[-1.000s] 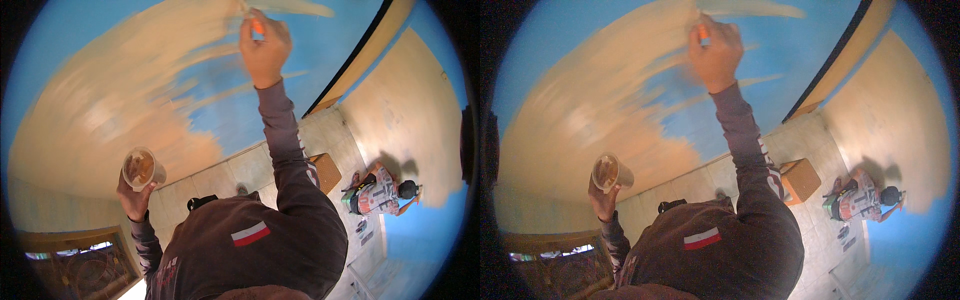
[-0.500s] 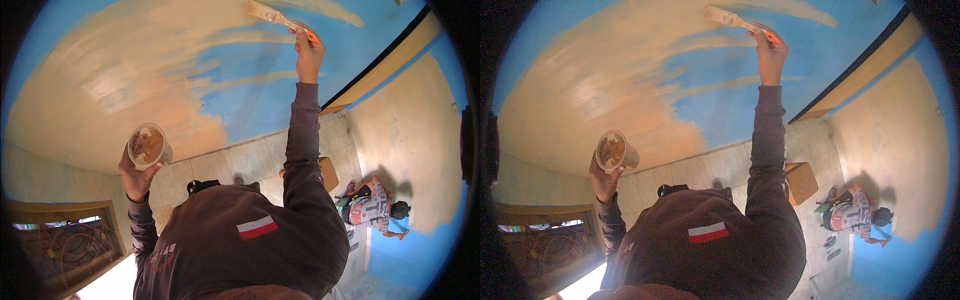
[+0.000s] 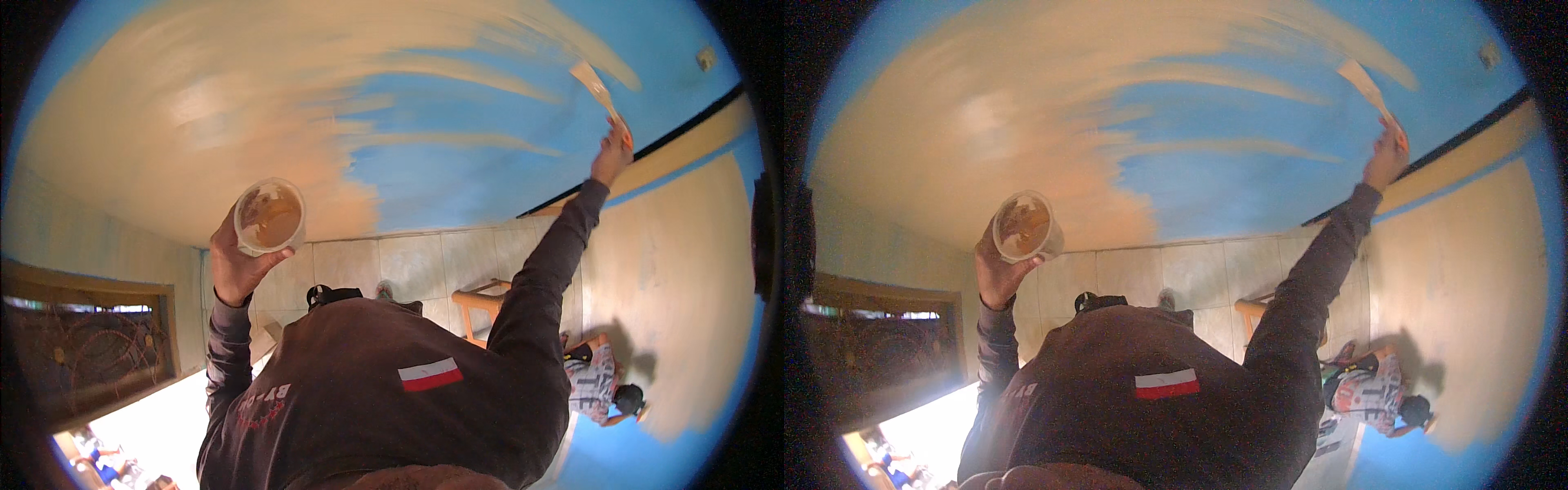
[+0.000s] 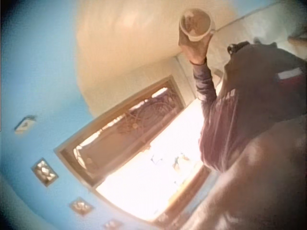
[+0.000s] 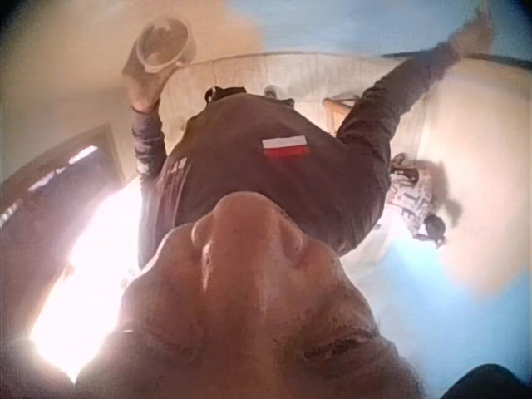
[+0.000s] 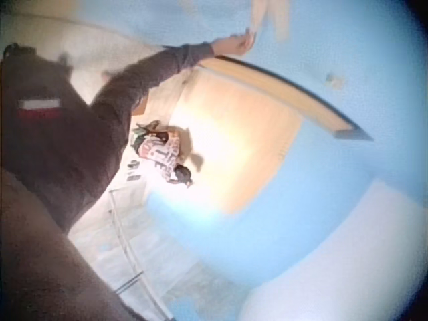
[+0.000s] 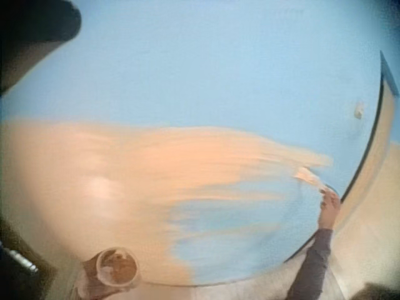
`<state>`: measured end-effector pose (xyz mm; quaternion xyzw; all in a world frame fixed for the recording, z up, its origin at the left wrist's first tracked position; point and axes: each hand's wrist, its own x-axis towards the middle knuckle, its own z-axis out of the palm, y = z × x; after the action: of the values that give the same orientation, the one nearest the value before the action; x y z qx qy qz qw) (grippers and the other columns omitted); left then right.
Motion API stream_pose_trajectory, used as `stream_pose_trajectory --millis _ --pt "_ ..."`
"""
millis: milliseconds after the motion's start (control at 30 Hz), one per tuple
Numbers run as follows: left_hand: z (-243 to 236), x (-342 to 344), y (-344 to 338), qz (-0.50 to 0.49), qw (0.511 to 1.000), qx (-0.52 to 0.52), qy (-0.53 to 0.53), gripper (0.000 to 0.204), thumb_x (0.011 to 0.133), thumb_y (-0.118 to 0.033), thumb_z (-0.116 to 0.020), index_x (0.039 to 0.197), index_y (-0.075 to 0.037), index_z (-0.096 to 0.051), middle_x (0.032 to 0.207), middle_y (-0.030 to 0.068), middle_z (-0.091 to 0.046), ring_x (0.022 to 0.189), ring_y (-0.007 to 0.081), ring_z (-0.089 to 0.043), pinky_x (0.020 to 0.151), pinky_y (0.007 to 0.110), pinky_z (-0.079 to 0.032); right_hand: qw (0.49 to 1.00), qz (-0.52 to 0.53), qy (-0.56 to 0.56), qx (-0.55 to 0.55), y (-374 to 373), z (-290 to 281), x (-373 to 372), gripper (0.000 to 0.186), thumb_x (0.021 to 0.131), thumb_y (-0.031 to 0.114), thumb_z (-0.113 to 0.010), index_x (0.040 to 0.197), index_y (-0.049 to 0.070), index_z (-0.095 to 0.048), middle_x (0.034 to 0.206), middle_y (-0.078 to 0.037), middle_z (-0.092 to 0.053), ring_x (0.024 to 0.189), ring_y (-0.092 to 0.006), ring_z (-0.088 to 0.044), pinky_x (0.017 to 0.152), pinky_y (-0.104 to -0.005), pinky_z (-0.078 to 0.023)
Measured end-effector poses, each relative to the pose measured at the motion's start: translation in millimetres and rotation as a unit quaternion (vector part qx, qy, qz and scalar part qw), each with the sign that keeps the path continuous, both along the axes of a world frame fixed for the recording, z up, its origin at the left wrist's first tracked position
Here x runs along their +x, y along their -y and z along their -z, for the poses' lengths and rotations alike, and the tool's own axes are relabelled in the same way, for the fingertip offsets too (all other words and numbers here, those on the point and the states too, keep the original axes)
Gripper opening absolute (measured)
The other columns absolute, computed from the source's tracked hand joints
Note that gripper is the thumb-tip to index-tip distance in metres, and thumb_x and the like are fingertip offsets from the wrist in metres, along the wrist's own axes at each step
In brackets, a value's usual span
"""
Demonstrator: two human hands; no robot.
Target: The person paints a ceiling with beige paint using a brush and a small container. They repeatedly dip the brush into the container and apply paint in broad strokes across the ceiling surface.
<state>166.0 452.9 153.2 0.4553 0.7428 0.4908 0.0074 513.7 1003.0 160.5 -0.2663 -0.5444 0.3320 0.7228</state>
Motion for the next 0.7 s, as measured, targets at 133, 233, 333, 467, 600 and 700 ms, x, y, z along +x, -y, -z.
stream_pose_trajectory --millis 133,233,333,467,600,700 --pt "6 -5 1 -0.004 1.0 -0.011 -0.017 0.096 0.058 -0.043 -0.095 0.132 0.003 -0.055 0.119 0.0162 -0.069 0.112 0.0264 -0.066 0.096 0.041 -0.053 0.994 0.012 -0.104 -0.014 34 12 -1 0.022 0.097 0.02 -0.063 0.106 0.0 -0.069 0.087 -0.001 -0.066 0.061 -0.0004 -0.036 0.05 -0.0184 -0.026" --pt "8 -8 1 0.004 1.0 -0.004 -0.012 0.097 0.057 -0.045 -0.095 0.131 0.004 -0.055 0.118 0.0166 -0.069 0.111 0.0274 -0.067 0.096 0.041 -0.053 0.99 -0.022 -0.14 -0.001 74 5 -35 0.021 0.097 0.017 -0.062 0.106 -0.002 -0.068 0.09 -0.006 -0.069 0.06 -0.0004 -0.04 0.05 -0.0166 -0.029" --pt "9 -12 2 0.009 1.0 -0.008 -0.022 0.097 0.057 -0.045 -0.095 0.131 0.004 -0.055 0.117 0.0168 -0.069 0.111 0.0277 -0.067 0.096 0.041 -0.053 0.983 -0.111 -0.143 0.01 108 5 -93 0.02 0.096 0.015 -0.063 0.106 -0.001 -0.069 0.093 -0.009 -0.072 0.059 -0.0003 -0.043 0.051 -0.016 -0.031" --pt "3 -13 -2 0.024 0.999 -0.014 -0.03 0.096 0.058 -0.044 -0.095 0.131 0.004 -0.056 0.117 0.0169 -0.069 0.111 0.0272 -0.066 0.095 0.041 -0.053 0.976 -0.202 -0.052 0.057 163 -26 -177 0.023 0.097 0.019 -0.065 0.109 0.0 -0.07 0.089 -0.01 -0.073 0.058 -0.0014 -0.043 0.05 -0.0173 -0.031" --pt "7 -13 0 0.031 0.999 0.004 -0.014 0.094 0.06 -0.042 -0.095 0.131 0.004 -0.055 0.118 0.0166 -0.069 0.112 0.026 -0.066 0.095 0.04 -0.053 0.95 -0.269 -0.006 0.157 209 -71 -240 0.025 0.096 0.022 -0.067 0.107 0.001 -0.072 0.088 -0.006 -0.074 0.073 -0.0063 -0.055 0.065 -0.0204 -0.042" --pt "6 -10 -1 0.033 0.999 0.01 0.01 0.093 0.061 -0.04 -0.095 0.132 0.004 -0.054 0.118 0.0164 -0.069 0.112 0.0252 -0.066 0.095 0.04 -0.053 0.941 -0.284 -0.019 0.185 201 -90 -272 0.025 0.095 0.021 -0.068 0.104 -0.001 -0.073 0.089 -0.005 -0.075 0.077 -0.008 -0.065 0.07 -0.0226 -0.051"
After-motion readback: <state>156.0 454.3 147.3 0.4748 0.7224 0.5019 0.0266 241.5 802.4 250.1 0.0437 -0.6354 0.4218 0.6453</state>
